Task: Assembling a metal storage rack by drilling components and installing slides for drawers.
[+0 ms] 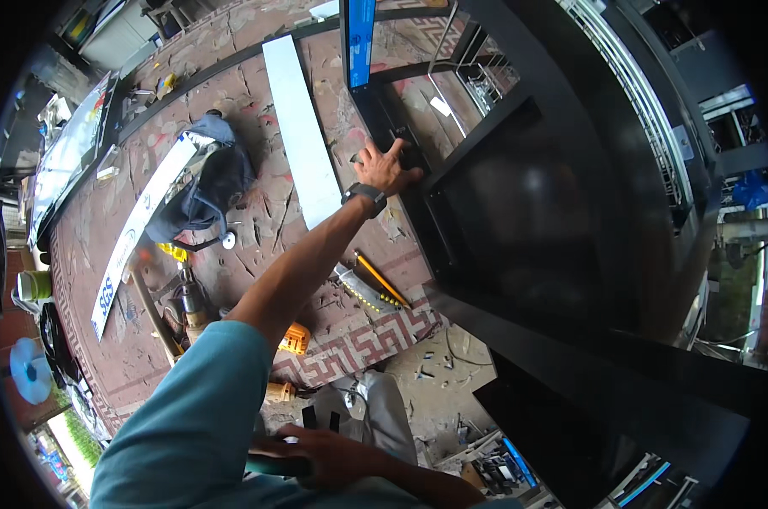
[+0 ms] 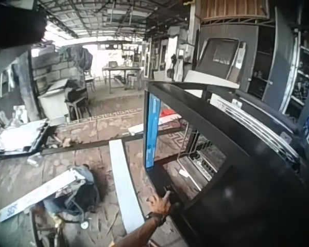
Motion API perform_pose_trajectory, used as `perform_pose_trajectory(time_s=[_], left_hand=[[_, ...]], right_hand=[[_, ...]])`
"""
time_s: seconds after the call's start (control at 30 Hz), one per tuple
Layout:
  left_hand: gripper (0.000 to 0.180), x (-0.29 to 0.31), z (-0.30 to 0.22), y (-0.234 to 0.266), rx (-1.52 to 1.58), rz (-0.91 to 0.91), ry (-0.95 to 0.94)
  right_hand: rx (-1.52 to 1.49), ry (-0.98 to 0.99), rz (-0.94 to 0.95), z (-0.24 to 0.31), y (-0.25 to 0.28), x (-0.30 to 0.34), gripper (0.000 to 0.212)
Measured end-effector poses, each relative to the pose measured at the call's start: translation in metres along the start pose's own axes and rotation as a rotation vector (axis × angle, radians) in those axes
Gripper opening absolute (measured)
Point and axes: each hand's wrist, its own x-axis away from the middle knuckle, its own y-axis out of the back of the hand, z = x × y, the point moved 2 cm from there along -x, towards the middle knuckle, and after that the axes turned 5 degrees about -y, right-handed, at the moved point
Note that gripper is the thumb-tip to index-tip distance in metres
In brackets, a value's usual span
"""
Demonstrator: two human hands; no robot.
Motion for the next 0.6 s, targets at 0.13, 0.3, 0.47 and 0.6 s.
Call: perform_pose_trajectory(time_s=[0.13, 0.3, 0.47, 0.6], left_hand=[[0.063, -0.001, 0.005, 0.015, 0.016, -0.001, -0.025], [0.066, 0.008, 0.001, 0.0, 0.018, -0.197, -0.092], [0.078, 0.013, 0.0, -0.003, 0.069, -0.238, -0.047], [0.078, 0.015, 0.001, -0.001, 0.113, -0.281, -0.025]], right_hand=[[0.047, -0.09, -0.229, 0.039, 0.029, 0.078, 0.081], [0.092, -0.158, -0.95, 0.037, 0.073, 0.104, 0.081], [-0.016, -0.225, -1.044, 0.018, 0.113, 0.096, 0.081], [-0.158, -0.379, -1.077, 0.031, 0.126, 0.09, 0.086]])
